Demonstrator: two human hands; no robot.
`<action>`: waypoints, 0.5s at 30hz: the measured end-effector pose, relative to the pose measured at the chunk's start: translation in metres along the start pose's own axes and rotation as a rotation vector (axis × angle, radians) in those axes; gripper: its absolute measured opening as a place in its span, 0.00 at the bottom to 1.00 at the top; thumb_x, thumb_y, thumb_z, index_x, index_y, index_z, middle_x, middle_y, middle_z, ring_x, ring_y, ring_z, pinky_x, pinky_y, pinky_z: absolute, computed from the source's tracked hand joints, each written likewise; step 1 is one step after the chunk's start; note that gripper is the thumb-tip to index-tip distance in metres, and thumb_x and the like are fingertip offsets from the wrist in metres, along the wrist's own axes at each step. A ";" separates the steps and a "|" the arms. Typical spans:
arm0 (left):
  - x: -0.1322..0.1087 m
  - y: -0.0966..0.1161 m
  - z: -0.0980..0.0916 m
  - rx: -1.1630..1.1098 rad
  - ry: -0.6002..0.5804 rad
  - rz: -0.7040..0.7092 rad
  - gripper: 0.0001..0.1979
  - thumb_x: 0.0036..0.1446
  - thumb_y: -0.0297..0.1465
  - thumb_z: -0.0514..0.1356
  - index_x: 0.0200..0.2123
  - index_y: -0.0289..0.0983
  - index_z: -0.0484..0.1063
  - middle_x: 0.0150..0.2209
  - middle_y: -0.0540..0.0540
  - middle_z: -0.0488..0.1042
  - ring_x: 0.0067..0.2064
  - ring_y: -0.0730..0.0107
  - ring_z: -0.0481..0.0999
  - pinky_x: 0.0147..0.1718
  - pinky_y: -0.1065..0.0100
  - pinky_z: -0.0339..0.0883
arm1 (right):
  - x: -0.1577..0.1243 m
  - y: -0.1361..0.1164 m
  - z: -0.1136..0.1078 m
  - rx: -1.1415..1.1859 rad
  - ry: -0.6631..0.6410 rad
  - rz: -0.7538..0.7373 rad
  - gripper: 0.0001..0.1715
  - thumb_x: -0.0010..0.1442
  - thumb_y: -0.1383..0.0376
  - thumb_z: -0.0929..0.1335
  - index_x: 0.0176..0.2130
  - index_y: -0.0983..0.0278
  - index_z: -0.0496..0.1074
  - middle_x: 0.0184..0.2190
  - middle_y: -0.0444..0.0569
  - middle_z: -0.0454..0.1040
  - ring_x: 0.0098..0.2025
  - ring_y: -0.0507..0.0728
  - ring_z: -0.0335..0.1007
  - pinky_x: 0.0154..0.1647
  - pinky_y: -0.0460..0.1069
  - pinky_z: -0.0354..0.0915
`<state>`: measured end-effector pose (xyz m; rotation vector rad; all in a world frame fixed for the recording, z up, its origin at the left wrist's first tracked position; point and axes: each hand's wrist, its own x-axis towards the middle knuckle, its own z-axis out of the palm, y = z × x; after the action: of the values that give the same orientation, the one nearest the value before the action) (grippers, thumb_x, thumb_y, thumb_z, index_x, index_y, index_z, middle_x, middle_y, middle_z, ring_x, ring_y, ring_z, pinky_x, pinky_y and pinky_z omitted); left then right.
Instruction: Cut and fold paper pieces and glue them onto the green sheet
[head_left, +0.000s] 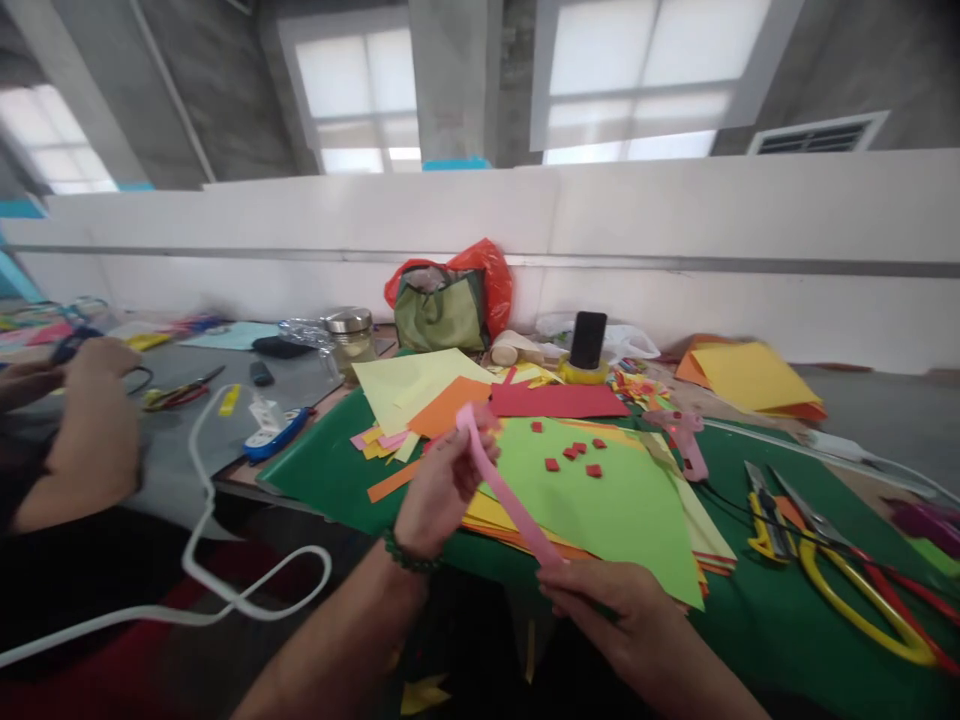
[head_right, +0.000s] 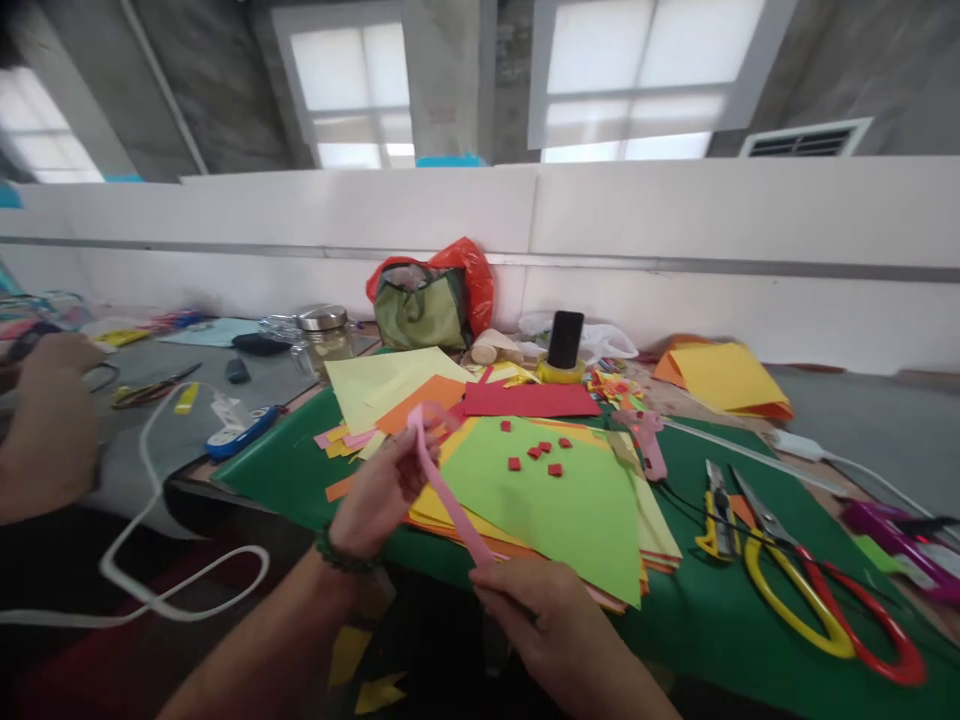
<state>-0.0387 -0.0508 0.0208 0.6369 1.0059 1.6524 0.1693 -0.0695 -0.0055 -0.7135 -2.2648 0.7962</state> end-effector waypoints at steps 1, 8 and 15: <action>0.004 0.011 -0.001 0.087 -0.003 0.035 0.12 0.52 0.40 0.60 0.35 0.37 0.70 0.25 0.49 0.73 0.27 0.72 0.73 0.32 0.70 0.69 | -0.002 -0.004 0.001 -0.019 -0.006 -0.014 0.13 0.62 0.64 0.65 0.44 0.58 0.77 0.38 0.47 0.81 0.39 0.56 0.78 0.41 0.46 0.74; 0.050 0.125 -0.015 0.834 -0.183 0.417 0.18 0.59 0.32 0.46 0.46 0.28 0.68 0.23 0.56 0.60 0.23 0.88 0.56 0.30 0.73 0.48 | -0.013 -0.012 -0.003 -0.186 -0.023 -0.073 0.18 0.62 0.69 0.63 0.50 0.63 0.72 0.40 0.51 0.80 0.39 0.55 0.77 0.40 0.47 0.73; 0.133 0.142 -0.087 1.601 -0.078 0.123 0.18 0.42 0.38 0.57 0.35 0.32 0.74 0.23 0.48 0.74 0.27 0.67 0.71 0.28 0.71 0.63 | -0.041 0.030 -0.019 -0.272 0.095 -0.073 0.16 0.60 0.66 0.66 0.49 0.57 0.73 0.40 0.46 0.81 0.39 0.55 0.79 0.39 0.44 0.74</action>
<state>-0.2208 0.0358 0.0891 1.7481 2.1662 0.5666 0.2177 -0.0697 -0.0294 -0.7685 -2.3212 0.4141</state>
